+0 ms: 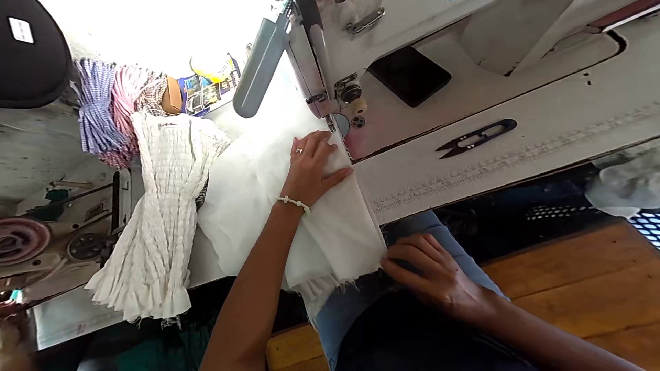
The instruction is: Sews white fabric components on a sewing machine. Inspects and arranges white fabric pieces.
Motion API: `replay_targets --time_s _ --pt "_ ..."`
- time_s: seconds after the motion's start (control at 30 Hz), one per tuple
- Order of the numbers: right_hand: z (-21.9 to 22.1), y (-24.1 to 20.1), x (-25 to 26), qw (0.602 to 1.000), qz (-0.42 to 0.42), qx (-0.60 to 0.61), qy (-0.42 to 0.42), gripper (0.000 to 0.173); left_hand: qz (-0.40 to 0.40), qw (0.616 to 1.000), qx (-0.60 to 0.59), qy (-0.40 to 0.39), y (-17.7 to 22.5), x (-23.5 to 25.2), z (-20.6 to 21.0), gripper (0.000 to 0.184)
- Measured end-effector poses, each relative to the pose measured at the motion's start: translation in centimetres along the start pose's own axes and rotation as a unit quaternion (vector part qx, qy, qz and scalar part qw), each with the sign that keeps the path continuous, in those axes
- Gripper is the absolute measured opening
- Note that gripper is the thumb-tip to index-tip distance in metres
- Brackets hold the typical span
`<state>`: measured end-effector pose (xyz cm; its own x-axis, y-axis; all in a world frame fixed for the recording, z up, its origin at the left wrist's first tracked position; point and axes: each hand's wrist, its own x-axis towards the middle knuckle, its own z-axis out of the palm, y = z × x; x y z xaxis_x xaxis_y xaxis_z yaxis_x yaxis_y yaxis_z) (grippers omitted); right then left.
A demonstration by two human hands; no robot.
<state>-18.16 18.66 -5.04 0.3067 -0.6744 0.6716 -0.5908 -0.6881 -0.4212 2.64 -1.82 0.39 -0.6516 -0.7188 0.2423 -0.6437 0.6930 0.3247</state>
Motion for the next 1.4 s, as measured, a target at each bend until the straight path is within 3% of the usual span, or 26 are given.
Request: replay_targets --time_s 0.13,0.3,0.53,0.63,0.73,0.9,1.17,1.3,1.4 --pt "0.1 0.5 1.1 1.0 -0.002 -0.006 -0.004 0.013 0.125 0.992 0.024 -0.019 0.8 0.7 -1.1 0.023" --pt "-0.2 0.6 1.1 1.0 -0.005 -0.004 -0.012 0.014 0.274 0.946 -0.002 -0.176 4.6 0.8 -3.6 0.016" --pt "-0.8 0.3 1.6 1.0 -0.008 -0.006 -0.016 0.013 0.247 0.863 0.048 -0.438 9.1 4.1 -4.2 0.004" --pt "-1.4 0.4 1.6 1.0 -0.005 -0.005 -0.015 0.012 0.233 0.834 0.081 -0.493 10.3 4.9 -4.4 0.007" --pt "-1.8 0.5 1.7 1.0 -0.013 0.001 -0.016 0.012 0.233 0.835 0.09 -0.49 10.5 5.0 -4.4 0.013" --pt "-2.1 0.6 2.1 1.0 -0.023 0.008 -0.014 0.014 0.235 0.847 0.102 -0.466 10.5 4.6 -4.6 0.008" --pt "-1.8 0.6 1.8 1.0 -0.028 0.007 -0.004 0.014 0.203 0.89 0.011 -0.409 10.0 4.4 -4.6 0.007" --pt "-2.2 0.9 1.5 1.0 -0.025 0.004 -0.01 0.014 0.142 0.954 -0.059 -0.256 9.3 1.9 -2.6 0.011" --pt "-2.3 1.2 1.2 1.0 -0.017 0.001 -0.014 0.012 -0.017 0.998 0.01 -0.054 11.6 -3.1 0.2 0.021"
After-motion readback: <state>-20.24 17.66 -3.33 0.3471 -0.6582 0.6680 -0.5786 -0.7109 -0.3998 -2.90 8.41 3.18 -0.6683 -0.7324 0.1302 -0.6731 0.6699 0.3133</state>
